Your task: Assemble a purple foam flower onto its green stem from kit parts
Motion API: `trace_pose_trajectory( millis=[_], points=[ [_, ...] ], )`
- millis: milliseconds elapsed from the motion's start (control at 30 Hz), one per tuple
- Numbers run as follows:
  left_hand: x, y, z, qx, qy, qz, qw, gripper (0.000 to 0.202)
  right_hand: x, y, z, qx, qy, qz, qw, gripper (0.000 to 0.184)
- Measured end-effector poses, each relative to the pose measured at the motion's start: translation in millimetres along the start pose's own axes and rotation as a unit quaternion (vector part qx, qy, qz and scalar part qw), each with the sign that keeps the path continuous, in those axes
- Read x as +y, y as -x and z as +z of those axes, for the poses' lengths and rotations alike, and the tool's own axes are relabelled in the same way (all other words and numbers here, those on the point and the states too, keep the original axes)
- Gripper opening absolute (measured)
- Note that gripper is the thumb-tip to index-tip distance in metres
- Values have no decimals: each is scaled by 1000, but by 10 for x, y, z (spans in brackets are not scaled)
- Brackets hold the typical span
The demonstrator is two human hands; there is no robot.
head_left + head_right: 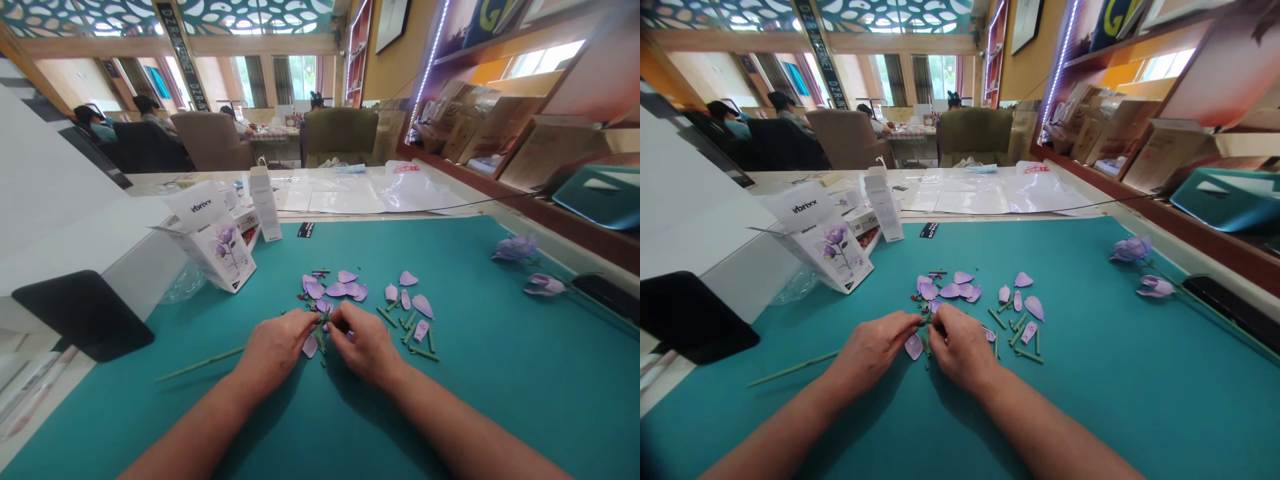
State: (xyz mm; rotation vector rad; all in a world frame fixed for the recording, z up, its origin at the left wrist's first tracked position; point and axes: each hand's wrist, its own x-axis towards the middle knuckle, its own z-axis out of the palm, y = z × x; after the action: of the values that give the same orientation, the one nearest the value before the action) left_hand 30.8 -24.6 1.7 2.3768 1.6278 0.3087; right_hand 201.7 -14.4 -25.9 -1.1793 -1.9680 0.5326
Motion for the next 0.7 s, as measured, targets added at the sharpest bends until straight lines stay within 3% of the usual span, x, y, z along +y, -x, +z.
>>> trace_pose_trajectory(
  millis=[333, 700],
  points=[
    [-24, 1, 33, 28, -2, 27, 999, 29, -17, -7, -19, -1, 34, -26, 999, 11],
    [-25, 6, 1, 12, 1, 16, 1000, 30, -22, 12, -36, -41, 5, -55, 998, 8]
  ],
)
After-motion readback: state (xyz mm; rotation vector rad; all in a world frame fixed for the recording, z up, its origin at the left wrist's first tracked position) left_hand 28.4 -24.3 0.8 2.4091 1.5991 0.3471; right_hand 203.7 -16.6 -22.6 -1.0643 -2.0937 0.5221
